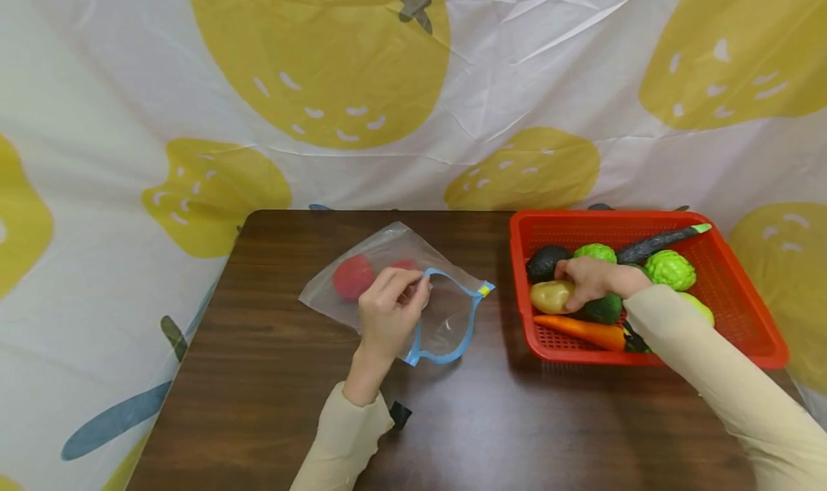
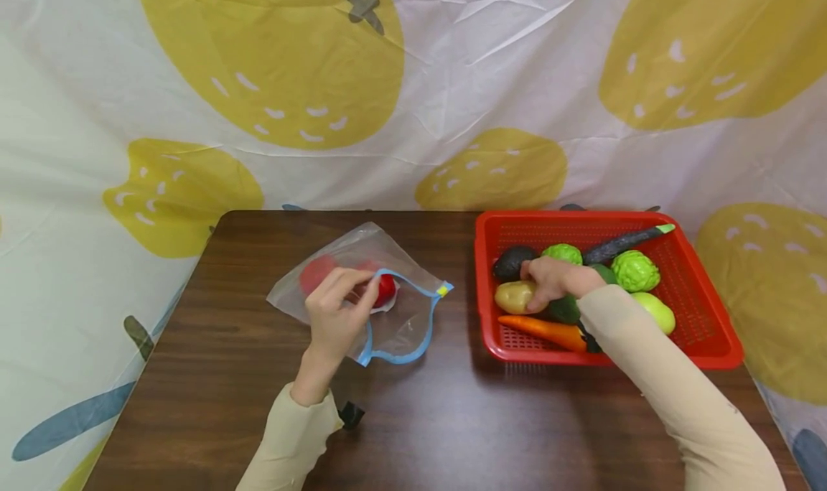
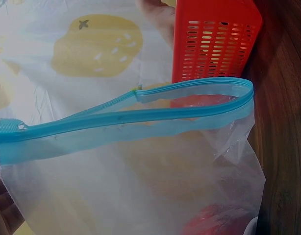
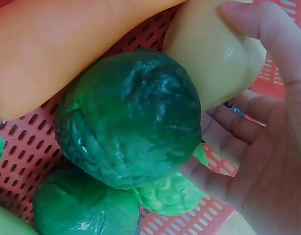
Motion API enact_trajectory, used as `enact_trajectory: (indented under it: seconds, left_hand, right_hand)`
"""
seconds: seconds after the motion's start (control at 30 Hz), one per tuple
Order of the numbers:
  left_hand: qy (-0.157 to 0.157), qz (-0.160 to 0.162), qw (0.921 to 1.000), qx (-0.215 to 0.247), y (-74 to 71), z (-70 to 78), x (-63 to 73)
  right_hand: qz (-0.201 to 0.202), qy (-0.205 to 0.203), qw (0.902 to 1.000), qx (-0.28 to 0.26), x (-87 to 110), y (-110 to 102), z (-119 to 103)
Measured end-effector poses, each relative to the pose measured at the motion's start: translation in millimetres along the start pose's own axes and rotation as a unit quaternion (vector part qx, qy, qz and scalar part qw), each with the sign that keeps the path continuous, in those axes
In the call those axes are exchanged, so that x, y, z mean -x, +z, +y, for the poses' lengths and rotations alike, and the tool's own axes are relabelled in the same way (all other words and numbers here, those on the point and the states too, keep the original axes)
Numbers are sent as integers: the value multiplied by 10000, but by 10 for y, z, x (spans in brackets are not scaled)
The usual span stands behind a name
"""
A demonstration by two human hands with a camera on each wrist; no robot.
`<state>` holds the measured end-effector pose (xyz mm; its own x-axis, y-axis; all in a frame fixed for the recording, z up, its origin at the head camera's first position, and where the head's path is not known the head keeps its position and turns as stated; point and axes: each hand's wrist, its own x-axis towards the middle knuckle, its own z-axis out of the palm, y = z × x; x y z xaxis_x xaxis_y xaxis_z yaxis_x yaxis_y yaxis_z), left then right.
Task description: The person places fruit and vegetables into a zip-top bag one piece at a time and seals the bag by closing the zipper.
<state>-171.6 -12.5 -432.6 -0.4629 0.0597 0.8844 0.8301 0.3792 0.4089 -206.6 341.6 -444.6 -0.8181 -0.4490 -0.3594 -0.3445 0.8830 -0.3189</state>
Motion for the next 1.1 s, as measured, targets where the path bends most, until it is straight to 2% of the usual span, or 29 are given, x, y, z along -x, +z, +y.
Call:
enact_trajectory:
  seconds: [0.17,0.4,0.6,0.7,0.83,1.1]
  left_hand:
    - [-12,-16,10000,-32,4,5,-6]
    - [2,10,10000,-5,14,2,-15]
    - [-71,-10,10000,26,28,10,-9]
    - [-81,-34,10000,9,36,10,-6]
    - [-94,-41,9999,-20,45,10,-13]
    - [-216,-22,9997,-86,49,24,-28]
  right_hand:
    - [234,-202,9991,281,62,-73,-46]
    - [810,-36,9954,507,297,-250,-140]
    - [1371,16,9886,624,539,-294,-305]
    - [1760,-166,9824,608,658,-277,-462]
    - [2336,-550,9686,650,734,-224,-729]
    - [2921,-1283,9456,641,658,-129,-1288]
